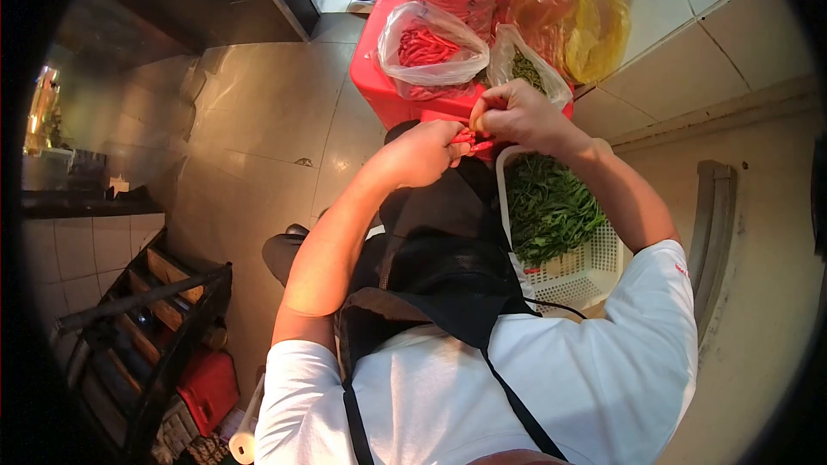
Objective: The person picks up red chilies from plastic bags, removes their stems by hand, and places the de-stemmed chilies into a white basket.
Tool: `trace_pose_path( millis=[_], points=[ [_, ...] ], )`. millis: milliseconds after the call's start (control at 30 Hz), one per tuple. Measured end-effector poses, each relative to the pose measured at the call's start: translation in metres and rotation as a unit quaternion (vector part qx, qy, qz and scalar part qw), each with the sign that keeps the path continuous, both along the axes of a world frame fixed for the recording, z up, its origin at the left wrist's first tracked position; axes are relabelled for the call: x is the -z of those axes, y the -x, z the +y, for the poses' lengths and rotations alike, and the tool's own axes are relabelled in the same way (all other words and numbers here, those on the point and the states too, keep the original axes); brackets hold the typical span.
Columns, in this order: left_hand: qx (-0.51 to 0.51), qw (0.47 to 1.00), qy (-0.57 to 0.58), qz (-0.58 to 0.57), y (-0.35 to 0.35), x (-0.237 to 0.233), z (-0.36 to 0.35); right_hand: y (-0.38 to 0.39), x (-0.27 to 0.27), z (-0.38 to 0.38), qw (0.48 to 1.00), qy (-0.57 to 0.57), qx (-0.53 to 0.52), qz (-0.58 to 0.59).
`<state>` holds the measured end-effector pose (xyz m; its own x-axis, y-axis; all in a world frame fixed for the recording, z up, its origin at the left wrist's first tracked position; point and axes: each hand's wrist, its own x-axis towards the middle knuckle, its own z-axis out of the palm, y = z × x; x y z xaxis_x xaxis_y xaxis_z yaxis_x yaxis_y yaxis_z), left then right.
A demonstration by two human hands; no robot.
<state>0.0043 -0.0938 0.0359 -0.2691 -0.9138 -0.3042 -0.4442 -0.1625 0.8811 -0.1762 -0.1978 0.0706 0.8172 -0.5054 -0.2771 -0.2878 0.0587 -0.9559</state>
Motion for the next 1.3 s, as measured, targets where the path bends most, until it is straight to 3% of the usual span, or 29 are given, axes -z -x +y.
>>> trace_pose_path(
  millis=[33, 100, 133, 233, 300, 333, 400, 533, 633, 767, 900, 1033, 1133, 1167, 1300],
  points=[
    [0.005, 1.000, -0.009, 0.005, -0.002, -0.002, 0.000, 0.003, -0.002, -0.005, 0.995, 0.099, 0.023, 0.019],
    [-0.043, 0.969, -0.106, 0.221, -0.008, 0.003, 0.002, 0.016, -0.001, -0.032, 0.944, 0.320, 0.066, 0.050],
    [-0.066, 0.931, -0.152, 0.325, -0.011, 0.008, 0.002, 0.024, 0.006, -0.049, 0.921, 0.370, 0.080, 0.095],
    [-0.079, 0.769, -0.160, 0.613, -0.022, 0.029, 0.002, 0.043, 0.030, -0.075, 0.852, 0.471, 0.105, 0.204],
    [-0.105, 0.735, -0.140, 0.655, -0.019, 0.018, 0.005, 0.047, 0.038, -0.075, 0.829, 0.488, 0.105, 0.252],
    [-0.118, 0.717, -0.127, 0.676, -0.017, 0.014, 0.004, 0.046, 0.043, -0.075, 0.840, 0.484, 0.125, 0.212],
    [-0.103, 0.704, -0.111, 0.694, -0.018, 0.014, 0.002, 0.041, 0.038, -0.058, 0.860, 0.466, 0.161, 0.132],
    [-0.114, 0.693, -0.094, 0.706, -0.013, 0.012, 0.002, 0.036, 0.029, -0.044, 0.944, 0.269, 0.187, 0.051],
    [-0.139, 0.702, -0.076, 0.694, -0.010, 0.010, 0.003, 0.023, 0.011, -0.019, 0.969, 0.141, 0.201, -0.025],
    [-0.119, 0.728, -0.053, 0.673, -0.018, 0.013, 0.001, 0.023, 0.014, -0.014, 0.968, 0.168, 0.186, -0.024],
    [-0.218, 0.772, -0.040, 0.596, -0.024, -0.003, -0.019, 0.021, 0.013, -0.015, 0.961, 0.192, 0.195, -0.047],
    [-0.394, 0.668, -0.115, 0.621, -0.026, -0.010, -0.070, 0.020, 0.016, -0.019, 0.961, 0.166, 0.209, -0.068],
    [-0.442, 0.591, -0.170, 0.654, -0.032, -0.013, -0.110, 0.024, 0.017, -0.021, 0.953, 0.226, 0.192, -0.056],
    [-0.422, 0.622, -0.142, 0.644, -0.032, -0.013, -0.114, 0.025, 0.019, -0.022, 0.955, 0.212, 0.199, -0.056],
    [-0.414, 0.651, -0.117, 0.626, -0.036, -0.014, -0.123, 0.032, 0.026, -0.024, 0.958, 0.142, 0.236, -0.080]
  ],
)
